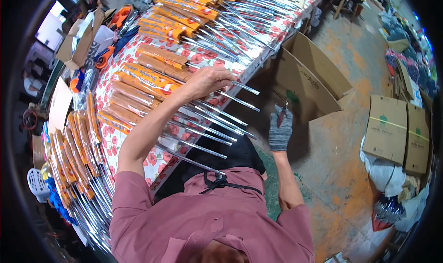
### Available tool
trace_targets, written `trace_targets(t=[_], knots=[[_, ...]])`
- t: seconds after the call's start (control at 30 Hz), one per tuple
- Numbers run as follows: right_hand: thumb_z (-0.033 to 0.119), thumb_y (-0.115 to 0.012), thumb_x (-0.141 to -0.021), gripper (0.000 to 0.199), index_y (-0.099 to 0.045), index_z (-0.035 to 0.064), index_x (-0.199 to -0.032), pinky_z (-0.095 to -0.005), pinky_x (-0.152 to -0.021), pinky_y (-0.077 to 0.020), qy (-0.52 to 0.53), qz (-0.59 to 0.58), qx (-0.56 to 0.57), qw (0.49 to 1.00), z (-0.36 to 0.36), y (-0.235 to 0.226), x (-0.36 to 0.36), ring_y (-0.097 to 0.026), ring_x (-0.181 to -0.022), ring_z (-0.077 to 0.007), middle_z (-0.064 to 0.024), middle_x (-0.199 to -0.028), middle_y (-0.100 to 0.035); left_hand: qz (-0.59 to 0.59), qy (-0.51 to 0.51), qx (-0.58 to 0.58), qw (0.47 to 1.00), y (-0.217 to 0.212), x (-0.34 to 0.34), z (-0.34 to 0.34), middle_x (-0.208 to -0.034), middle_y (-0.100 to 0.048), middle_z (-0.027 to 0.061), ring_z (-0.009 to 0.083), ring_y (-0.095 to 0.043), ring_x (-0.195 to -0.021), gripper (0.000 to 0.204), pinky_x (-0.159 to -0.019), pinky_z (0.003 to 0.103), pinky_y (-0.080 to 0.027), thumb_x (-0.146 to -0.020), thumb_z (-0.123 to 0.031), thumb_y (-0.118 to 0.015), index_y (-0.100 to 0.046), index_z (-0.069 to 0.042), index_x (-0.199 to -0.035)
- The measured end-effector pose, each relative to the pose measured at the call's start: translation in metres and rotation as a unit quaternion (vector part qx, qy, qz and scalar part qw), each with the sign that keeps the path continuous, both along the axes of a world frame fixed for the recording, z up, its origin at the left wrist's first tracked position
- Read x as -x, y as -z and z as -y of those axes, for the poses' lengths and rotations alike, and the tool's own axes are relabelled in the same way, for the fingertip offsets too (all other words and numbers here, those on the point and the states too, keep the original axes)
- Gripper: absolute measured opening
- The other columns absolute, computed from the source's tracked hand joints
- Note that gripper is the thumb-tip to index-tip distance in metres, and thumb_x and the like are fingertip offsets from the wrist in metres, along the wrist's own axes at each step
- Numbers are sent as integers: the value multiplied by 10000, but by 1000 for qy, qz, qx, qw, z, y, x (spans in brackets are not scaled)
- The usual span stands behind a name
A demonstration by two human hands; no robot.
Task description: Inspecting and checking the size/alignment of screwdrivers using a metal gauge on a production floor table.
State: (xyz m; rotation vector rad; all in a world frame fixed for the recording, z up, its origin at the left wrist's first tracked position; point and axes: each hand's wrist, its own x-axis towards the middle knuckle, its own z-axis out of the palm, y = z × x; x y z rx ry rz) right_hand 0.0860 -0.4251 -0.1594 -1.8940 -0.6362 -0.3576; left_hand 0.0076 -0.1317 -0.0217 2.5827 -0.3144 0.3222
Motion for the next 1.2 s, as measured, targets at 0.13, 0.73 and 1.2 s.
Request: trace_targets(t=[0.13, 0.73, 1.2], knots=[[270, -747, -903, 297, -743, 68, -1120, -442, -897, -525, -77, 22, 133, 988, -8, -27, -21, -658, -1026, -339, -143, -1120, -675, -28, 16, -5, 999, 12, 23, -2, -962, -697, 94, 301, -676, -946, 168, -825, 427, -536, -931, -168, -724, -729, -83, -1076], [355, -687, -927, 433, -687, 64, -1248, -489, -886, -539, -262, 312, 370, 835, -177, -121, -56, -678, -954, -385, -205, -1084, -696, 113, -403, -43, 907, -15, 291, 31, -1354, -611, 123, 316, -593, -1249, 375, -1002, 430, -514, -872, -122, -770, -686, -120, -1237], [521, -750, -888, 653, -603, -6, -1243, -447, -905, -521, -398, -20, 263, 879, -362, -89, 30, -674, -1047, -359, -239, -1147, -696, 261, -599, 473, 592, 41, 288, -65, -1198, -662, 117, 214, -647, -993, 697, -873, 378, -539, -836, -321, -835, -498, -7, -1359]])
